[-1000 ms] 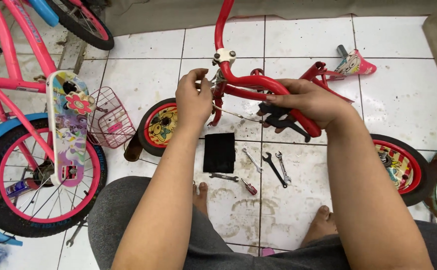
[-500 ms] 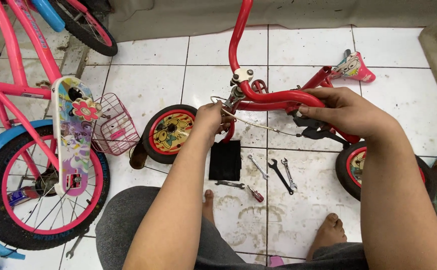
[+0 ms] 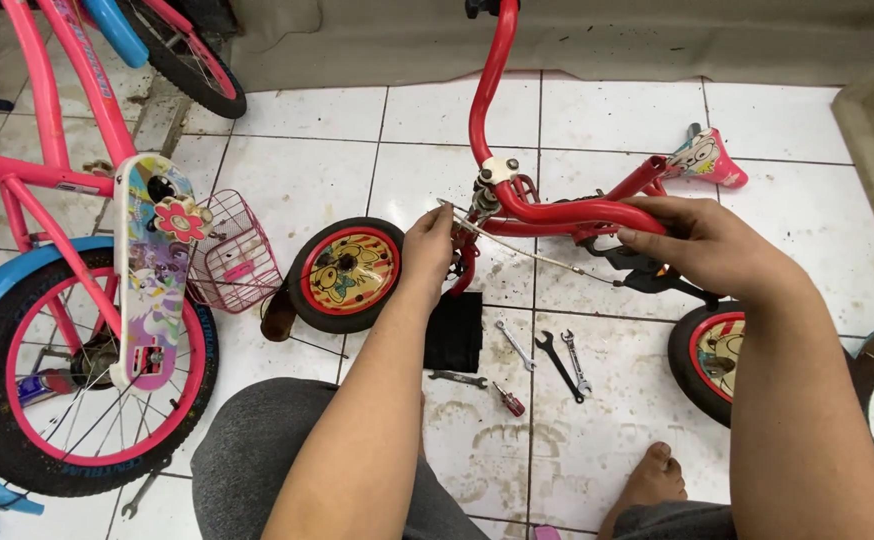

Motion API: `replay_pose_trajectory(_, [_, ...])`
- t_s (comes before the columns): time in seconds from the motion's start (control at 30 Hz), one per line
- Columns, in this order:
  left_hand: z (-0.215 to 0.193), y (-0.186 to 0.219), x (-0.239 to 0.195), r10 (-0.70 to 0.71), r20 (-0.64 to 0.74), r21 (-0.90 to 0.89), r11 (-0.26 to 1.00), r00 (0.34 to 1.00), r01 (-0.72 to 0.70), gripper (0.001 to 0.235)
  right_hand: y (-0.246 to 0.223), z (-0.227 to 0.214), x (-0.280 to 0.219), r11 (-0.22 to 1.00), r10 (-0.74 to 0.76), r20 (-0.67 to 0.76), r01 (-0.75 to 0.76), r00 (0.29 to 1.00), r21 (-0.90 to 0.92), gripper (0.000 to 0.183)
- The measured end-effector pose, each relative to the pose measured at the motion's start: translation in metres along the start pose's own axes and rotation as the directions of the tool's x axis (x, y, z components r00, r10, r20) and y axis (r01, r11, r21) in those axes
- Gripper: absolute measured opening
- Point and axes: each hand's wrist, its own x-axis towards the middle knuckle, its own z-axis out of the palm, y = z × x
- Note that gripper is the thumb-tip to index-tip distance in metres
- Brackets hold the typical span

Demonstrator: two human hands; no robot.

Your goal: The person cleans the handlebars of a red children's bicycle with a black cloth. They then sit on the floor and use a wrench to tighten bolts on the handlebar stem and brake assembly. The person also handles small nuts and washers on the floor.

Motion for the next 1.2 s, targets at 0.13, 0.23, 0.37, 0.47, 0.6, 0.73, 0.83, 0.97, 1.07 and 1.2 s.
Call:
replay_pose_trajectory(0.13, [0.002,0.003,-0.005,-0.034,0.128,0.142,0.99,0.991,0.016,0.057,0.01,-0.001,-0.002,0.997,-0.066,-0.042,0.068,0.997,0.03,0.04])
replay_pose_trajectory(0.23, [-0.003,0.002,-0.005,-0.024,0.176,0.177,0.984,0.984,-0.007,0.058,0.004,0.001,-0.005,0.992,-0.091,-0.058,0.096,0.994,0.081,0.039])
replay_pose_trajectory(0.37, [0.002,0.006,-0.006,-0.026,0.145,0.222,0.975,0.989,-0.007,0.057,-0.008,-0.001,-0.011,0.999,-0.039,-0.063,0.039,0.997,-0.003,0.04])
replay_pose_trajectory(0.47, [0.003,-0.002,0.001,0.009,0.094,0.241,0.97,0.995,-0.032,0.055,-0.021,0.0,-0.017,0.999,0.018,-0.048,-0.02,0.999,-0.045,0.041])
replay_pose_trajectory(0.6, [0.008,0.003,0.005,0.076,0.054,0.416,0.905,0.996,-0.091,0.062,-0.03,-0.003,-0.021,0.992,0.123,-0.026,-0.123,0.992,-0.026,0.045])
replay_pose_trajectory(0.73, [0.018,0.026,-0.026,0.174,-0.02,0.758,0.644,0.985,-0.099,0.061,-0.019,-0.004,-0.015,0.998,0.05,-0.022,-0.051,0.999,-0.039,0.046])
replay_pose_trajectory(0.83, [0.026,0.016,-0.034,0.437,-0.027,0.843,0.493,0.899,-0.214,0.055,-0.019,0.0,-0.016,0.999,0.018,0.019,-0.019,1.0,0.05,0.041])
replay_pose_trajectory(0.97, [0.033,0.036,-0.064,0.739,0.288,0.647,0.319,0.609,-0.693,0.039,-0.022,-0.001,-0.014,0.997,0.005,-0.009,-0.005,1.0,-0.076,0.041])
replay_pose_trajectory(1.07, [0.037,0.044,-0.082,0.727,0.533,0.468,0.174,0.433,-0.867,0.037,-0.025,-0.001,-0.014,0.997,0.001,-0.01,-0.001,1.0,-0.079,0.039])
replay_pose_trajectory(1.2, [0.045,0.041,-0.095,0.617,0.664,0.467,0.101,0.423,-0.879,0.043,-0.028,0.0,-0.014,0.999,0.02,-0.02,-0.021,1.0,-0.045,0.039])
